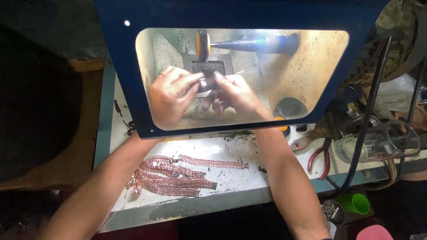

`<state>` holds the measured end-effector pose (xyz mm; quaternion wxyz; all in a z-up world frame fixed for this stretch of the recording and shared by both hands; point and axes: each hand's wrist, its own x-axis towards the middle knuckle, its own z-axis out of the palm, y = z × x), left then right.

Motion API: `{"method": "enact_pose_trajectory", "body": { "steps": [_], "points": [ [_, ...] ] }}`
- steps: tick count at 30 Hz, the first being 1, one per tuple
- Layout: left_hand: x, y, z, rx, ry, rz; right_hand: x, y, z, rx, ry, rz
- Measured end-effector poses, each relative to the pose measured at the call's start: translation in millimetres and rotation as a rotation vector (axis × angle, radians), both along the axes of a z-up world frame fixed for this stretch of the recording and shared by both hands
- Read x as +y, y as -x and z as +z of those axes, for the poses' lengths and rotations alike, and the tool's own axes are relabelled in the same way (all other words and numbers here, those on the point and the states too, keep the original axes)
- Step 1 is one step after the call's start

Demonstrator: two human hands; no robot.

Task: Polishing stone-encrusted jewelry strips using a bench-mounted polishing wheel inside a protective enclosure.

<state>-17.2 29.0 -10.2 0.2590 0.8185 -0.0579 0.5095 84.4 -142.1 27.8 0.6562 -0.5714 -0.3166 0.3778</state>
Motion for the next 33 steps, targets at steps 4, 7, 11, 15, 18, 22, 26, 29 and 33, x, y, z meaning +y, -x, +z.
{"method": "enact_pose_trajectory", "body": {
  "steps": [4, 7, 11, 15, 18, 22, 26, 29, 33],
  "points": [
    [-20, 12, 33, 0.157, 0.387, -0.11, 6, -19, -16, -0.137, -0.008, -0.256],
    [-26, 9, 31, 0.306, 0.618, -0.119, 11, -19, -25, -0.139, -0.051, -0.287],
    [-24, 4, 26, 0.314, 0.672, -0.091, 18, 5, -11, -0.11, -0.083, -0.183],
    [-19, -6, 9, 0.334, 0.789, -0.053, 21, -4, -29, -0.145, -0.124, -0.171],
    [-26, -8, 23, 0.316, 0.989, -0.094, 24, 1, -23, -0.113, -0.163, -0.221],
    [-35, -9, 46, 0.204, 1.305, -0.276, 30, 3, -13, -0.036, -0.186, -0.312],
    [-33, -10, 43, 0.213, 1.321, -0.35, 37, 3, -16, -0.03, -0.24, -0.328],
    [-28, -11, 38, 0.187, 1.291, -0.346, 40, 4, -20, -0.042, -0.251, -0.32],
    [-23, -19, 23, 0.158, 1.295, -0.356, 39, 13, -10, 0.033, -0.31, -0.309]
  ]
}}
